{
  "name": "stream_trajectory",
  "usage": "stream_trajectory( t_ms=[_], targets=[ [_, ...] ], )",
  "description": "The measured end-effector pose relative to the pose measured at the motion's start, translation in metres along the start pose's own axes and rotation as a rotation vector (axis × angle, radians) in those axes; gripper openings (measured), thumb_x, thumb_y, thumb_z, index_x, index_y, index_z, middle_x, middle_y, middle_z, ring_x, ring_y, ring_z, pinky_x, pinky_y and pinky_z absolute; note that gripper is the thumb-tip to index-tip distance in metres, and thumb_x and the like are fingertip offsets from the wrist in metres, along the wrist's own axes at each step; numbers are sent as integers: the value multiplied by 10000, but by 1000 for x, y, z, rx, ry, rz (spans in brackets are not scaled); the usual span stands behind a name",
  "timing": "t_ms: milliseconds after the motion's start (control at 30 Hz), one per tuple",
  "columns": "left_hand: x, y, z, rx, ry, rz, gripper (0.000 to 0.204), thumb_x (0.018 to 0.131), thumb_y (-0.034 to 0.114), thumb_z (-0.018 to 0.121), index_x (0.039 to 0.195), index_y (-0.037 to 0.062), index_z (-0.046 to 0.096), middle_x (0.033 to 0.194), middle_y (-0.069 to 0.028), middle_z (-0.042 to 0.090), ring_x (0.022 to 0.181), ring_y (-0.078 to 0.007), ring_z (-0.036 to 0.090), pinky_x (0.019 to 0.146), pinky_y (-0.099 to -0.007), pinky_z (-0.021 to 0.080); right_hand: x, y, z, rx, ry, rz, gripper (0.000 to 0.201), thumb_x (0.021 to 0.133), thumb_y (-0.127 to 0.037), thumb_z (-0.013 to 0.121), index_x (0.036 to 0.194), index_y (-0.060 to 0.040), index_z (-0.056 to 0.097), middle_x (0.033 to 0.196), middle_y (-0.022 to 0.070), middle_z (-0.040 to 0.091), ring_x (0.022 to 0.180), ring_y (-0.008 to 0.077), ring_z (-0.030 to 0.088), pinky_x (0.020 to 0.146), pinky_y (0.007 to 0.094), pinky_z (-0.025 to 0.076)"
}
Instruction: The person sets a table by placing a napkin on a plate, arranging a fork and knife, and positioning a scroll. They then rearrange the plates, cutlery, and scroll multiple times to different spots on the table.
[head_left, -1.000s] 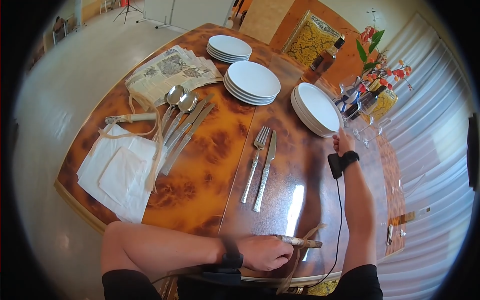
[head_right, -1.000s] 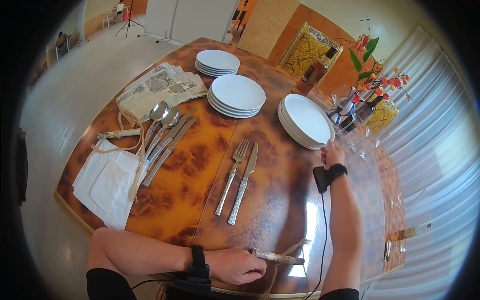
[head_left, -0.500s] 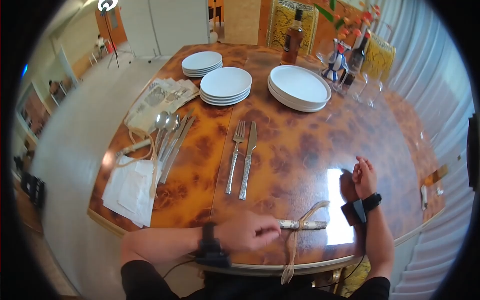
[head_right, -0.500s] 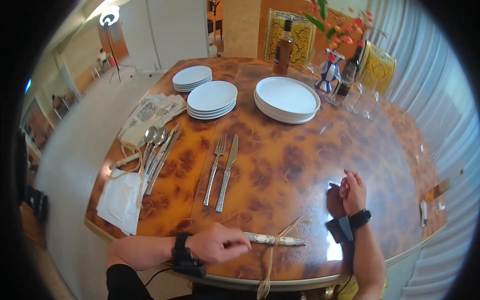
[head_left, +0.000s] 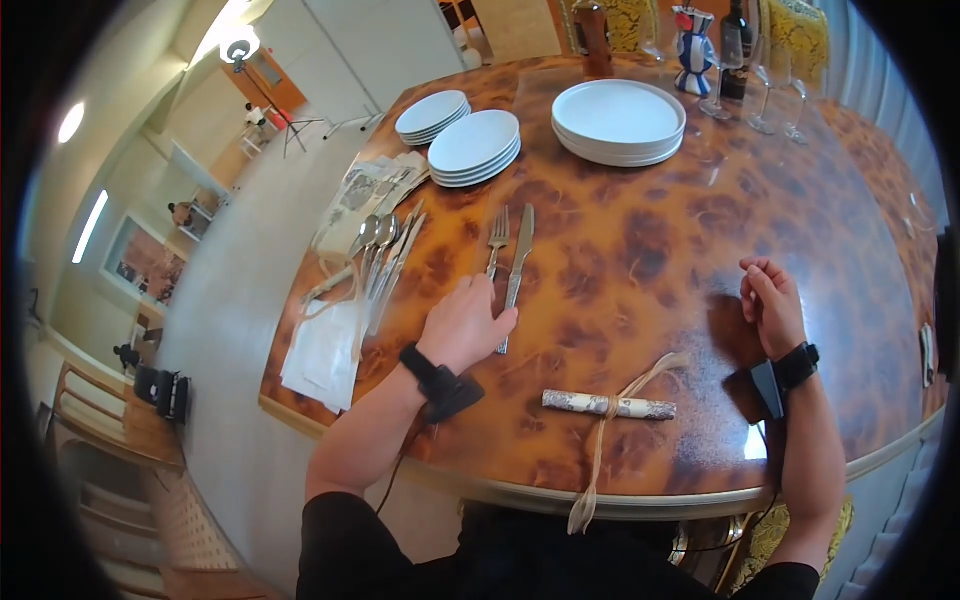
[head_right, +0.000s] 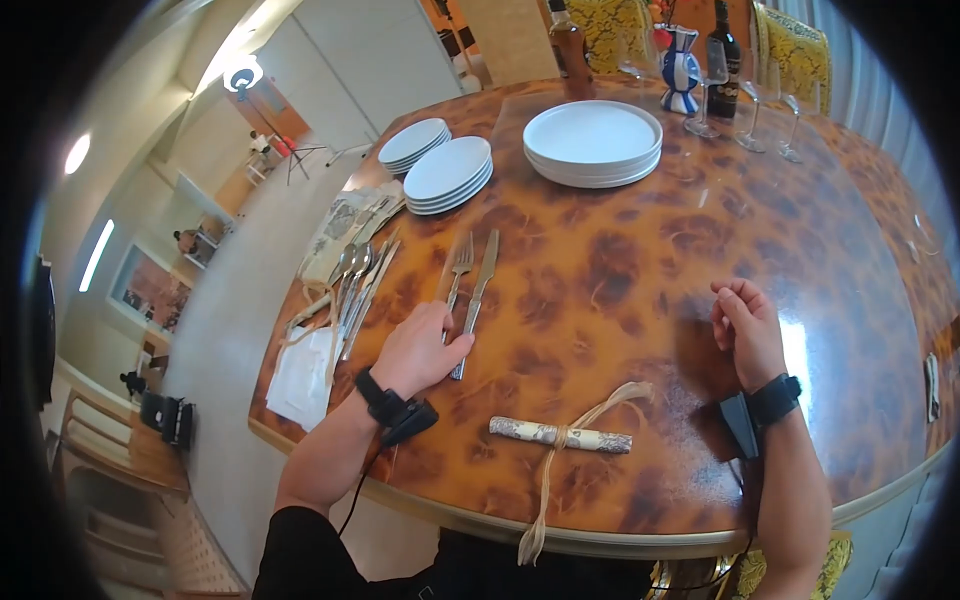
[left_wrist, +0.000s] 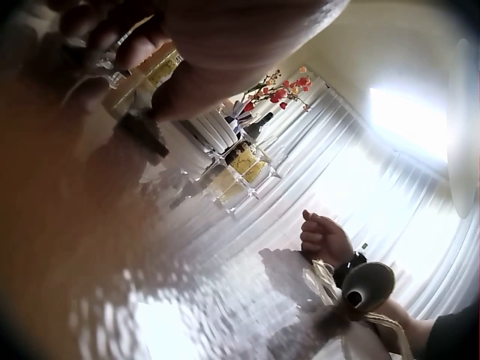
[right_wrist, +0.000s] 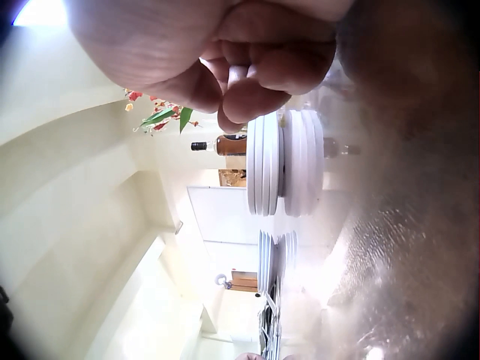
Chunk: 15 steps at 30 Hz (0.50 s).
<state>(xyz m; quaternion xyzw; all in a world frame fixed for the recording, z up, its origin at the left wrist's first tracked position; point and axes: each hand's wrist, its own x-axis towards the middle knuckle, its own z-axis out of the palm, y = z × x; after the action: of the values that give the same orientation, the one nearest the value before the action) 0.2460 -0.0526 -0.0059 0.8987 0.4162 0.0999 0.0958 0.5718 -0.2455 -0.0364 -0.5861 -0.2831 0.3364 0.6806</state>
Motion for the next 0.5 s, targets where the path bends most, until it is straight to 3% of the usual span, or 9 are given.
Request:
stream_trajectory(
  t_ms=[100,200,500],
  targets=[
    [10,-7,5,16,52,7,219,722,190,571,679,-2,475,685,-185,538,683,-351,534,622,-413,429,1,0,0,-16,-13,4,130,877,-164,503,934,-54,544,645,-22,515,489,38,431,430,158,338],
    [16,-16,-3,2,-64,-74,230,725,186,539,771,-38,510,775,-249,573,750,-396,558,678,-472,446,0,-1,0,-32,-27,7,128,879,-164,501,931,-55,543,648,-22,515,491,37,433,434,158,338],
    [16,-86,-7,48,112,-189,147,711,95,569,760,-21,494,734,-221,571,727,-392,554,652,-445,434,-1,-2,1,-73,-40,18,137,882,-168,496,943,-54,539,660,-26,518,513,30,440,455,155,343]
  ],
)
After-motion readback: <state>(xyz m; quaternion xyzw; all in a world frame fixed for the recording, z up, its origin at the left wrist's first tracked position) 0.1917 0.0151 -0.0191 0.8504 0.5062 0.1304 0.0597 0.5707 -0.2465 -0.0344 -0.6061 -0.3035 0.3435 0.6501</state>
